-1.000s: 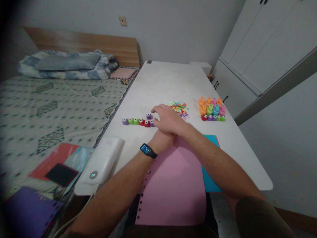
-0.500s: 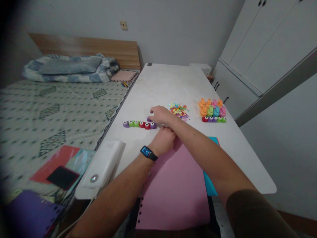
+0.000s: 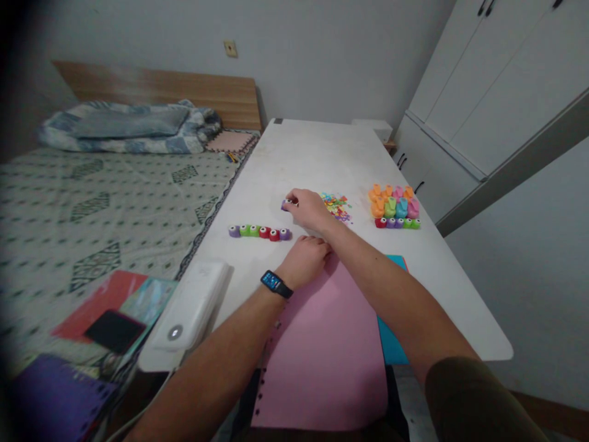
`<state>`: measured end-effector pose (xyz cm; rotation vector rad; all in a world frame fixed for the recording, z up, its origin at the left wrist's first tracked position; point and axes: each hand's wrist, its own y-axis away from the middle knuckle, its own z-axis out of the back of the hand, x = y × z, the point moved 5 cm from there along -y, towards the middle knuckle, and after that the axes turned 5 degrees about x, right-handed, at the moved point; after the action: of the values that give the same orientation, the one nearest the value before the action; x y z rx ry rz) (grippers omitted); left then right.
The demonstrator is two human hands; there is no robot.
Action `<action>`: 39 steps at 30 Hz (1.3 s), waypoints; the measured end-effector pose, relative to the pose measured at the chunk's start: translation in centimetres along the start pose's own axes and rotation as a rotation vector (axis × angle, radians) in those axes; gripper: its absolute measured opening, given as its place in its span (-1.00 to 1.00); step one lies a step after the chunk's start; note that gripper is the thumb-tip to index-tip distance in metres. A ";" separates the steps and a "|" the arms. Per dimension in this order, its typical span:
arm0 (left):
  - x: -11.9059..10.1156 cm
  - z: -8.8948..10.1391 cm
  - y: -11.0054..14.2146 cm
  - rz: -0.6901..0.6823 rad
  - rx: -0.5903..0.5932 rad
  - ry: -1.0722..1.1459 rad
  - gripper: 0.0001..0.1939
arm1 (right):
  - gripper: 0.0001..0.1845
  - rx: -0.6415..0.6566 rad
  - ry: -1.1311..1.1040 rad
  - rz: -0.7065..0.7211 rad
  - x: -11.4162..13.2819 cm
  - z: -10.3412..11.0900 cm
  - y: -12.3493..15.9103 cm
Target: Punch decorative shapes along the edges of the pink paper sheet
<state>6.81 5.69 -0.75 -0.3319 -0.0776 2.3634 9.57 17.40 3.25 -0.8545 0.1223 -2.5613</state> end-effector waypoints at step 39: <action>2.1 0.7 0.2 0.077 -0.107 0.263 -0.84 | -0.61 0.029 -0.509 -0.222 -10.3 4.9 15.1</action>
<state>5.02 7.04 -0.61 -0.7049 -0.0672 2.3746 25.52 8.45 -1.72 -1.5480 -0.1723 -2.4396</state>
